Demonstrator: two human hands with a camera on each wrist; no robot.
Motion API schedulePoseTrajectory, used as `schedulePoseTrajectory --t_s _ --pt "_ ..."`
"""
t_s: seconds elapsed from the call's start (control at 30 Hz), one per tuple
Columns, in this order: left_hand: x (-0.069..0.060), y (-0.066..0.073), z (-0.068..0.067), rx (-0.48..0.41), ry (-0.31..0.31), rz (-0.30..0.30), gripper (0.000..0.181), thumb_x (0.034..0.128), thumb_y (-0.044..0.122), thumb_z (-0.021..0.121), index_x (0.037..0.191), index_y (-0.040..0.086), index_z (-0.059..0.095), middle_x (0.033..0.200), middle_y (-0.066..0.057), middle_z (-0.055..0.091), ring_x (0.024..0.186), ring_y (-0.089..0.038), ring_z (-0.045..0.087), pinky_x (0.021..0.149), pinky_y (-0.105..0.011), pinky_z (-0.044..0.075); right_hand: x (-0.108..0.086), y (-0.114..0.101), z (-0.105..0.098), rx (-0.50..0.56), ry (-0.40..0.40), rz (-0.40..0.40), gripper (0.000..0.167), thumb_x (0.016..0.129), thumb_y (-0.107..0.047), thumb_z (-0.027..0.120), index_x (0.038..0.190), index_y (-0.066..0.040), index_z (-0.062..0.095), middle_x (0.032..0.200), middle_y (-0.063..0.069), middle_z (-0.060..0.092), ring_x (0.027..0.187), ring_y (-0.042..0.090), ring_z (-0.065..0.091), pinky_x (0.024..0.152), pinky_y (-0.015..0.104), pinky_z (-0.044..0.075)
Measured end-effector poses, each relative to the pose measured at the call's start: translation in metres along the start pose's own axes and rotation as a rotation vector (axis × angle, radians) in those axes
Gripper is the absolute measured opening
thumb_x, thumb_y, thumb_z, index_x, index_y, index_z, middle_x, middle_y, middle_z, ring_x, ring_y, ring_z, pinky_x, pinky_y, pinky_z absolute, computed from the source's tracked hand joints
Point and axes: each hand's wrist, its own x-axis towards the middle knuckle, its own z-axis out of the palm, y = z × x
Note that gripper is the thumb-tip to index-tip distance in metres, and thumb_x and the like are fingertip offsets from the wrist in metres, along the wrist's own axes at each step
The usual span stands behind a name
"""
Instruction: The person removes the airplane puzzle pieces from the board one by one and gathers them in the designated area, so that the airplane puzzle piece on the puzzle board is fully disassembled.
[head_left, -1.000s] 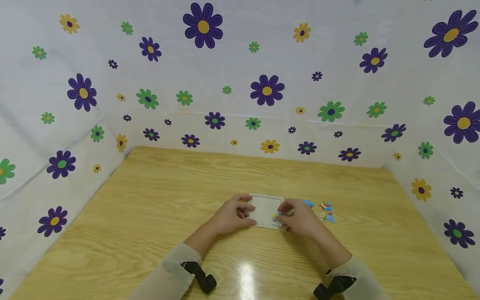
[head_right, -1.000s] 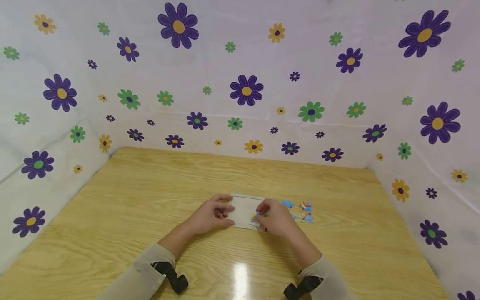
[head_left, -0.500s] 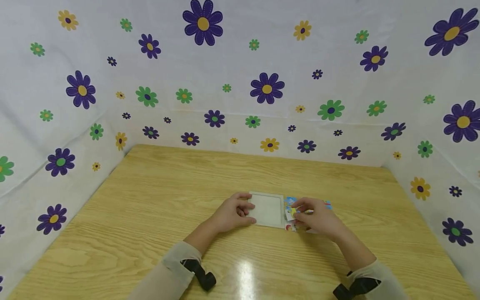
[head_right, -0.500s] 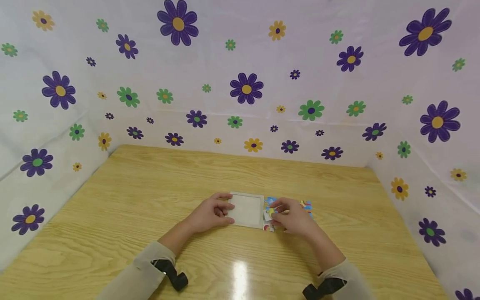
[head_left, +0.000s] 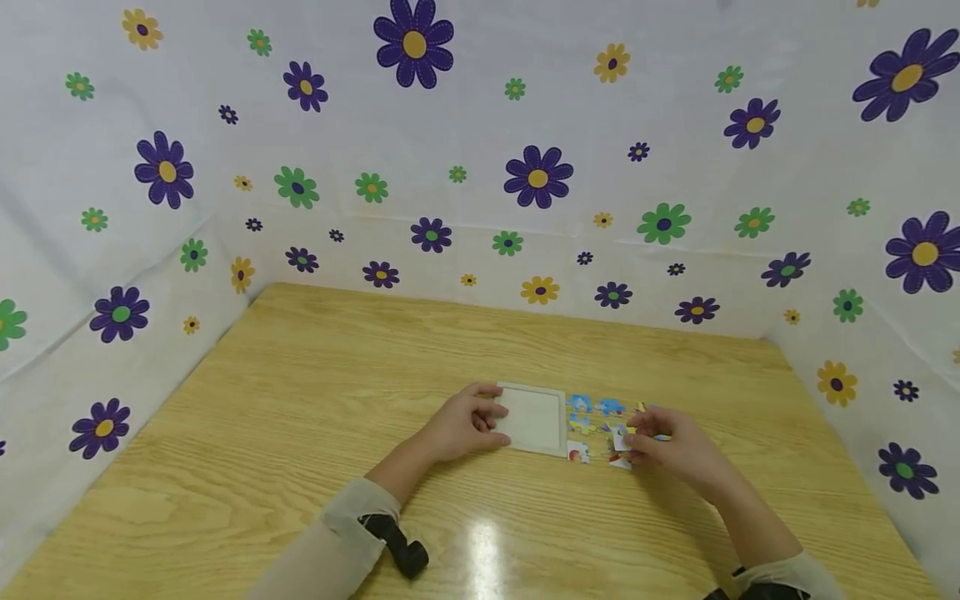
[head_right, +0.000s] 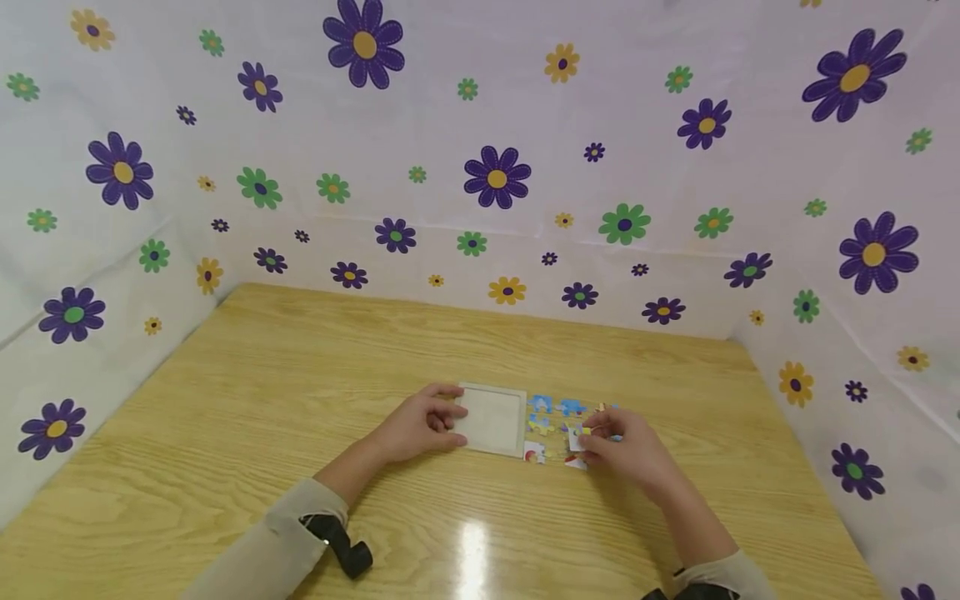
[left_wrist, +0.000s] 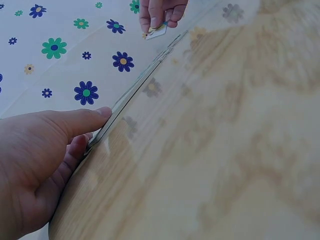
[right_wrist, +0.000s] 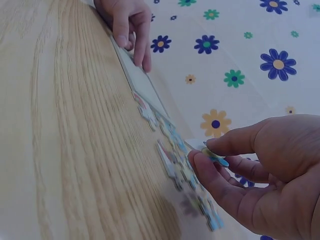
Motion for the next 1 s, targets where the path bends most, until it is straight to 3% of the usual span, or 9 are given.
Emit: schedulePoseTrajectory --t_s 0.37,0.6,1.0 --pt "0.001 0.003 0.0 -0.008 -0.001 -0.003 0.043 0.0851 0.014 0.081 0.125 0.003 0.067 0.146 -0.006 0.047 0.086 -0.01 0.055 0.074 -0.018 0.048 -0.018 0.012 -0.02 -0.07 0.04 0.071 0.033 0.098 -0.012 0.063 0.118 0.014 0.057 0.1 0.013 0.061 0.082 0.014 0.068 0.073 0.027 0.059" --pt "0.0 0.004 0.002 -0.023 -0.006 0.005 0.039 0.0849 0.013 0.081 0.12 0.001 0.069 0.147 -0.007 0.046 0.086 -0.011 0.054 0.073 -0.018 0.047 -0.022 0.021 -0.019 -0.085 0.068 0.118 0.03 0.096 -0.004 0.065 0.116 0.016 0.057 0.093 0.011 0.061 0.077 0.013 0.067 0.07 0.026 0.059" --pt "-0.003 0.002 -0.005 -0.032 -0.003 -0.005 0.056 0.0857 0.017 0.081 0.135 0.002 0.058 0.14 -0.009 0.053 0.09 -0.013 0.056 0.075 -0.021 0.049 -0.024 0.012 -0.007 -0.378 0.164 0.095 0.024 0.093 -0.018 0.071 0.104 0.003 0.069 0.083 0.004 0.066 0.071 0.014 0.061 0.059 0.024 0.05"
